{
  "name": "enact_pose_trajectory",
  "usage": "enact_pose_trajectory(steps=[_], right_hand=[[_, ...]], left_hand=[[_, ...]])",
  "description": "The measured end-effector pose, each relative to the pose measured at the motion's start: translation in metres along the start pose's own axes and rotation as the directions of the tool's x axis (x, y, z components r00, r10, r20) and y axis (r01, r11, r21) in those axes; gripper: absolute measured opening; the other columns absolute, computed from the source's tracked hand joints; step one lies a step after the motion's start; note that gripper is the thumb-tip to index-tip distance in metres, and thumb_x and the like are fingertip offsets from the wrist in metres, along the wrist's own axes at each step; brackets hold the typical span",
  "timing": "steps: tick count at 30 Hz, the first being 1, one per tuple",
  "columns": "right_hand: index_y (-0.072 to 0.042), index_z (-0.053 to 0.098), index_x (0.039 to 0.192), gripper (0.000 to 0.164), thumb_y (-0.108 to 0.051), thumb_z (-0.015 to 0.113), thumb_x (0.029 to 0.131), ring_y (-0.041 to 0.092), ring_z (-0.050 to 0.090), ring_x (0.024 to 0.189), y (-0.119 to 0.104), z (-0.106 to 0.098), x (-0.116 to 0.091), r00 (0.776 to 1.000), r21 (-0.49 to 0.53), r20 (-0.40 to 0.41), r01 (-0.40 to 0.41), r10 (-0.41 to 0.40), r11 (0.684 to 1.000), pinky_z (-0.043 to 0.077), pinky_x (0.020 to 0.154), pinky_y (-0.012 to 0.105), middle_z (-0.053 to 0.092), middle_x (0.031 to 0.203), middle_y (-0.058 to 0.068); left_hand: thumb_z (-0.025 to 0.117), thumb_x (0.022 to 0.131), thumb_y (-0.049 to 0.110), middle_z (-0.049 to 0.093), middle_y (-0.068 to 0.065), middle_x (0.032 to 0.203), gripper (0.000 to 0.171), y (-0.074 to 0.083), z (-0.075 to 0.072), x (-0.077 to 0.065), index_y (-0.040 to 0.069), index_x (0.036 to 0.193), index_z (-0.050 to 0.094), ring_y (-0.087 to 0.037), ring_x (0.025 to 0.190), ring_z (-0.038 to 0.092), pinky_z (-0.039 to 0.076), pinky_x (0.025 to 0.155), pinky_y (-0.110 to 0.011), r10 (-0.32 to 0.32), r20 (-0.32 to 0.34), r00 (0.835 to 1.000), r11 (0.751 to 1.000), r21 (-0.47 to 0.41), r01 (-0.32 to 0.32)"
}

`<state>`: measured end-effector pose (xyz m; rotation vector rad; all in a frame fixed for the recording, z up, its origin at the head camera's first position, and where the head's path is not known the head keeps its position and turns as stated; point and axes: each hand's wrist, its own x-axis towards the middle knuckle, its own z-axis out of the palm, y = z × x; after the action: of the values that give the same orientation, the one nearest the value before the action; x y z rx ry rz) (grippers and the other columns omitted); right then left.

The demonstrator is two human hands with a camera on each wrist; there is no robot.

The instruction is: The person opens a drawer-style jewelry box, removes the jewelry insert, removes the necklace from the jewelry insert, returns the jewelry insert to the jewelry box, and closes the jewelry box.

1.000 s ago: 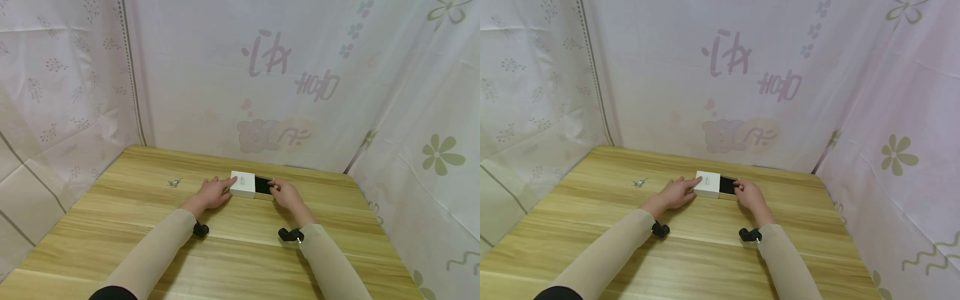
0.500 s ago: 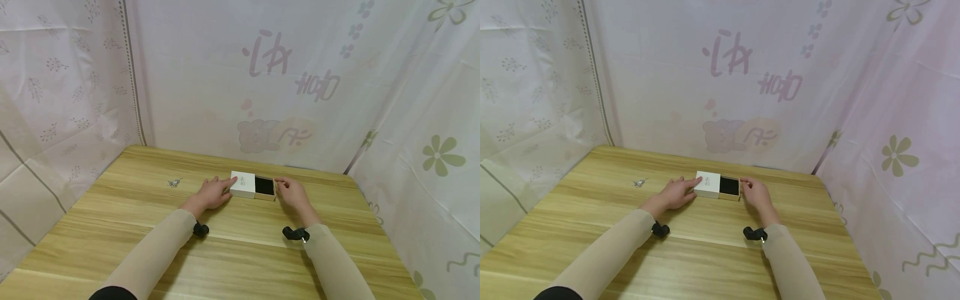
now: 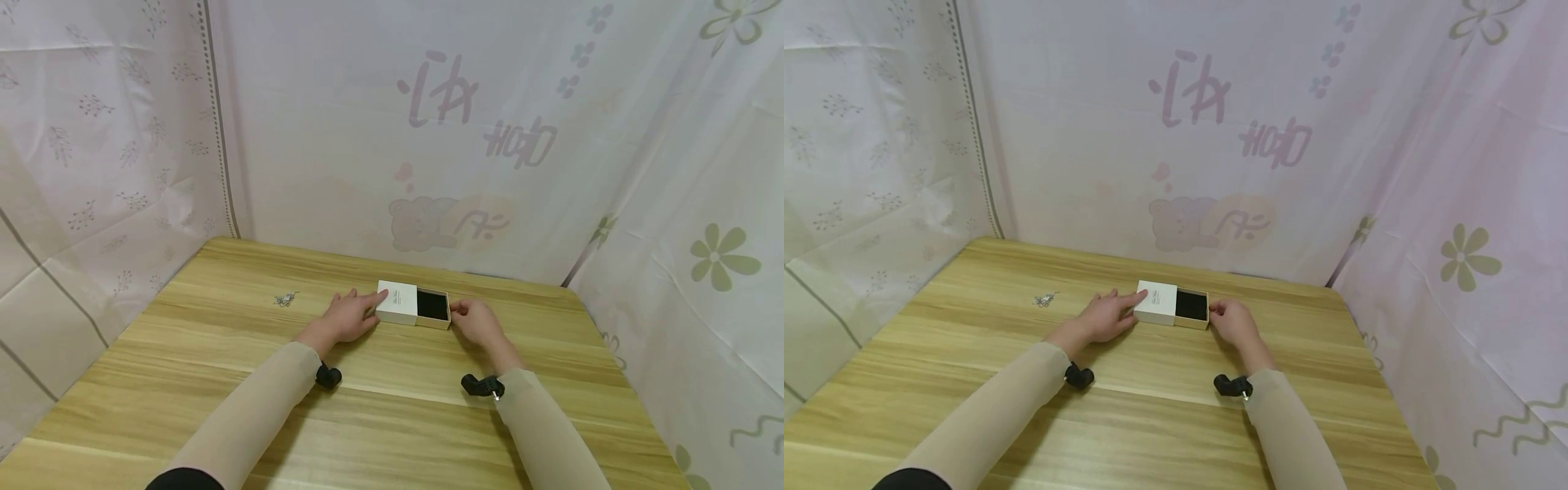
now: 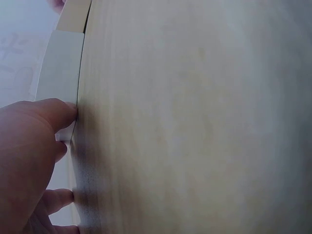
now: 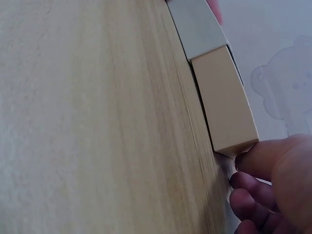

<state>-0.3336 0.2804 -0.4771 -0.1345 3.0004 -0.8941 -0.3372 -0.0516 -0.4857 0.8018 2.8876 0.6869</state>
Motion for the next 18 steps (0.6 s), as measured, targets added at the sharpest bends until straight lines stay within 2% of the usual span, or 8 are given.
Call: enact_pose_trajectory(steps=[7,18], right_hand=[[-0.002,0.077,0.128,0.026,-0.015,0.063,0.111,0.043,0.069,0.126,-0.0008,0.0018,0.0026,1.0,-0.01,-0.004,-0.014,0.014,1.0,0.054,0.111,0.06,0.078,0.128,0.02],[0.001,0.077,0.129,0.029,-0.014,0.061,0.11,0.045,0.07,0.128,-0.0069,0.0034,0.0035,0.999,-0.058,-0.041,-0.01,0.007,0.998,0.053,0.114,0.059,0.078,0.131,0.022]], left_hand=[[0.059,0.115,0.031,0.047,-0.005,0.173,0.065,-0.0002,-0.0003,-0.0006,0.03,0.175,0.033,-0.059,0.161,0.032,0.018,0.129,-0.081,0.003,-0.001,1.0,1.0,0.0,-0.003],[0.057,0.116,0.033,0.046,-0.005,0.174,0.065,0.001,-0.0028,0.0002,0.031,0.175,0.031,-0.058,0.162,0.03,0.016,0.131,-0.079,-0.006,0.019,1.0,1.0,0.003,0.006]])
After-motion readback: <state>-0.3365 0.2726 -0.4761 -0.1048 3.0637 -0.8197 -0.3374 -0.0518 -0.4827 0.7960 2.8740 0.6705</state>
